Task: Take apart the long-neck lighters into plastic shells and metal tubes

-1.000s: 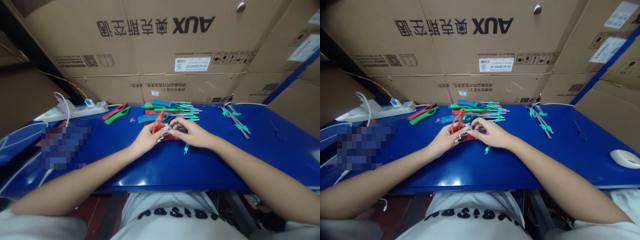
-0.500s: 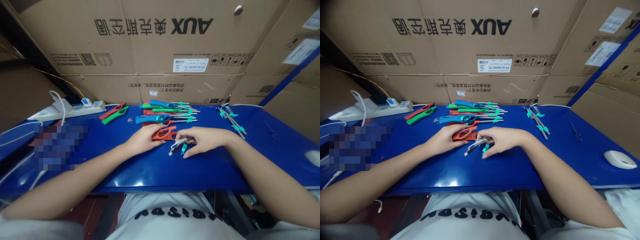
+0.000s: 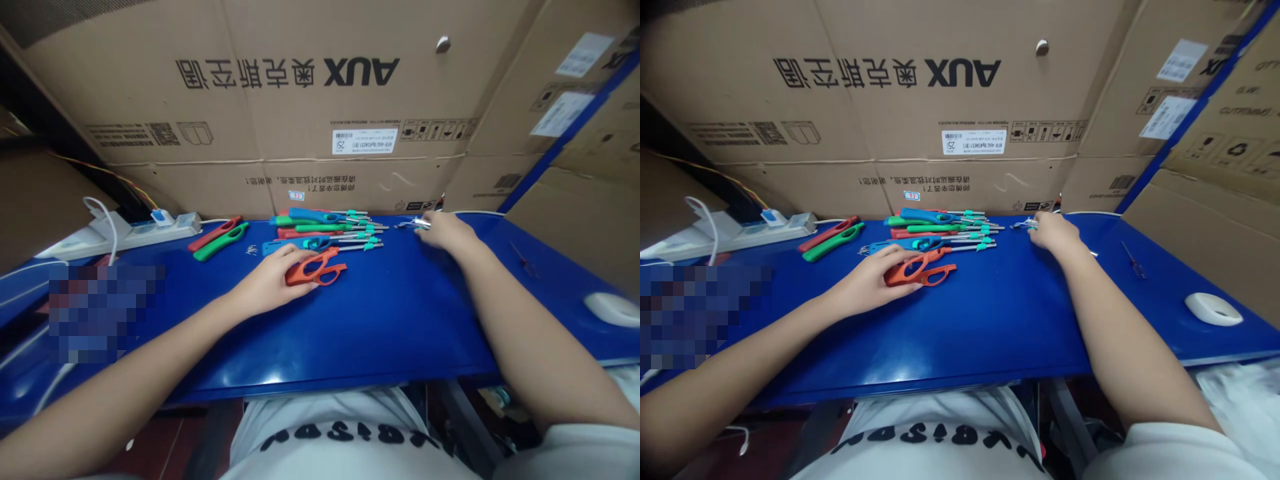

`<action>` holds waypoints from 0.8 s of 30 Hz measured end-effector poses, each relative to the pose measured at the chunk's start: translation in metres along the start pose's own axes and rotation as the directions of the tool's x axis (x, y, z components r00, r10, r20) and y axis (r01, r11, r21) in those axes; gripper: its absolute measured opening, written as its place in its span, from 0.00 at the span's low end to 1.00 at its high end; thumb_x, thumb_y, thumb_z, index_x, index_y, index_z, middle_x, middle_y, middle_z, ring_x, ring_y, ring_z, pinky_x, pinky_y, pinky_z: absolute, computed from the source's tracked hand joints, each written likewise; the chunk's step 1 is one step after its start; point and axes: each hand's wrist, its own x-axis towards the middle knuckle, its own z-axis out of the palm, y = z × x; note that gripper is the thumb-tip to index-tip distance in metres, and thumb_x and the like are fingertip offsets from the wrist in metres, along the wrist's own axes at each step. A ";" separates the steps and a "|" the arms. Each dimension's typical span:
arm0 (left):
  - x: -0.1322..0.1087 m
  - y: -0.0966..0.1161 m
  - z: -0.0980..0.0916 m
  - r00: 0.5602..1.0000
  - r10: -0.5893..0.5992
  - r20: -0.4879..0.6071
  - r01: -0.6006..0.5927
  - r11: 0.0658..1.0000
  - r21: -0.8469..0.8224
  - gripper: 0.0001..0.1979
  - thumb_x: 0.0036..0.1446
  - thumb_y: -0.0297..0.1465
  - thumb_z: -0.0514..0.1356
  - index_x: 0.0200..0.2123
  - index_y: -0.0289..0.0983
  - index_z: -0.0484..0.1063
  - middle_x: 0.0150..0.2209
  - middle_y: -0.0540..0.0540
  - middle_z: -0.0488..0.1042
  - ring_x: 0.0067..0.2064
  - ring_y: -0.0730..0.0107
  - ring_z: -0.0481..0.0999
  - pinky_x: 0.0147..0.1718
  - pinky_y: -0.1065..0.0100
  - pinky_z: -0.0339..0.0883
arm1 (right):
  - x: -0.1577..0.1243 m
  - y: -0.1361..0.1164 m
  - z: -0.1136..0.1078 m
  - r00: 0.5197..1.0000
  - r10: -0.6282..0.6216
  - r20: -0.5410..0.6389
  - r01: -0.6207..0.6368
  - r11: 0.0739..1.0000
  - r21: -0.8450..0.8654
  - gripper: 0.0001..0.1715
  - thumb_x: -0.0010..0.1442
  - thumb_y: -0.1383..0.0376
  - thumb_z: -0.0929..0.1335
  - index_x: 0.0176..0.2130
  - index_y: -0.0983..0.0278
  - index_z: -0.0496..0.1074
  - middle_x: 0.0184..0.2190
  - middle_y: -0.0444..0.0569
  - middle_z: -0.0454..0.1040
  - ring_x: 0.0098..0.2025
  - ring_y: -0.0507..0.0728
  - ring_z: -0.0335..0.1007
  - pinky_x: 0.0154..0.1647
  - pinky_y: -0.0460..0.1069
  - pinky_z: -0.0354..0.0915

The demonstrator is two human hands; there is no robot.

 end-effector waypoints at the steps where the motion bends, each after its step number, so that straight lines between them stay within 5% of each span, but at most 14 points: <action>1: -0.001 0.002 0.001 1.000 0.016 0.006 -0.016 1.000 0.000 0.26 0.61 0.40 0.63 0.60 0.39 0.70 0.50 0.41 0.73 0.50 0.57 0.75 0.50 0.59 0.72 | 0.005 0.004 0.004 0.999 0.050 0.003 -0.050 0.999 0.001 0.20 0.63 0.59 0.68 0.52 0.65 0.73 0.53 0.65 0.76 0.52 0.71 0.74 0.41 0.57 0.67; 8: -0.003 0.004 0.003 0.998 0.048 0.027 -0.049 0.998 0.046 0.30 0.60 0.29 0.57 0.66 0.37 0.64 0.47 0.42 0.69 0.47 0.61 0.73 0.50 0.62 0.71 | 0.015 0.017 0.015 0.992 0.127 -0.008 -0.126 0.989 0.075 0.32 0.60 0.52 0.71 0.57 0.67 0.69 0.49 0.66 0.75 0.48 0.70 0.76 0.43 0.58 0.70; 12: -0.002 0.002 0.004 0.997 0.062 0.037 -0.064 0.996 0.057 0.25 0.63 0.32 0.57 0.64 0.36 0.67 0.46 0.41 0.70 0.48 0.59 0.73 0.51 0.59 0.71 | 0.014 0.017 0.007 0.994 0.045 -0.103 -0.029 0.987 0.155 0.21 0.61 0.55 0.69 0.49 0.65 0.74 0.46 0.64 0.77 0.49 0.70 0.75 0.44 0.60 0.71; 16: -0.002 -0.003 0.008 0.994 0.110 0.020 -0.111 0.993 0.041 0.22 0.66 0.36 0.58 0.61 0.37 0.71 0.47 0.40 0.73 0.48 0.58 0.75 0.51 0.59 0.72 | 0.011 0.006 0.009 0.988 -0.061 0.143 -0.012 0.888 0.459 0.14 0.66 0.60 0.65 0.47 0.65 0.73 0.37 0.57 0.80 0.35 0.60 0.78 0.33 0.53 0.75; 19: -0.002 -0.006 0.010 0.991 0.133 0.014 -0.134 0.991 0.032 0.20 0.66 0.36 0.58 0.59 0.37 0.72 0.50 0.40 0.74 0.52 0.58 0.76 0.55 0.59 0.70 | 0.013 0.004 0.019 0.978 -0.037 0.203 -0.052 0.908 0.416 0.11 0.62 0.62 0.69 0.43 0.66 0.73 0.34 0.56 0.79 0.31 0.59 0.77 0.29 0.53 0.74; 24: -0.002 -0.007 0.011 0.991 0.134 -0.011 -0.134 0.990 0.033 0.20 0.66 0.36 0.59 0.58 0.35 0.73 0.53 0.38 0.76 0.55 0.56 0.77 0.57 0.58 0.71 | 0.020 0.010 0.026 0.999 -0.031 0.021 0.024 0.956 0.291 0.13 0.60 0.65 0.69 0.44 0.68 0.74 0.46 0.65 0.76 0.48 0.69 0.76 0.50 0.61 0.71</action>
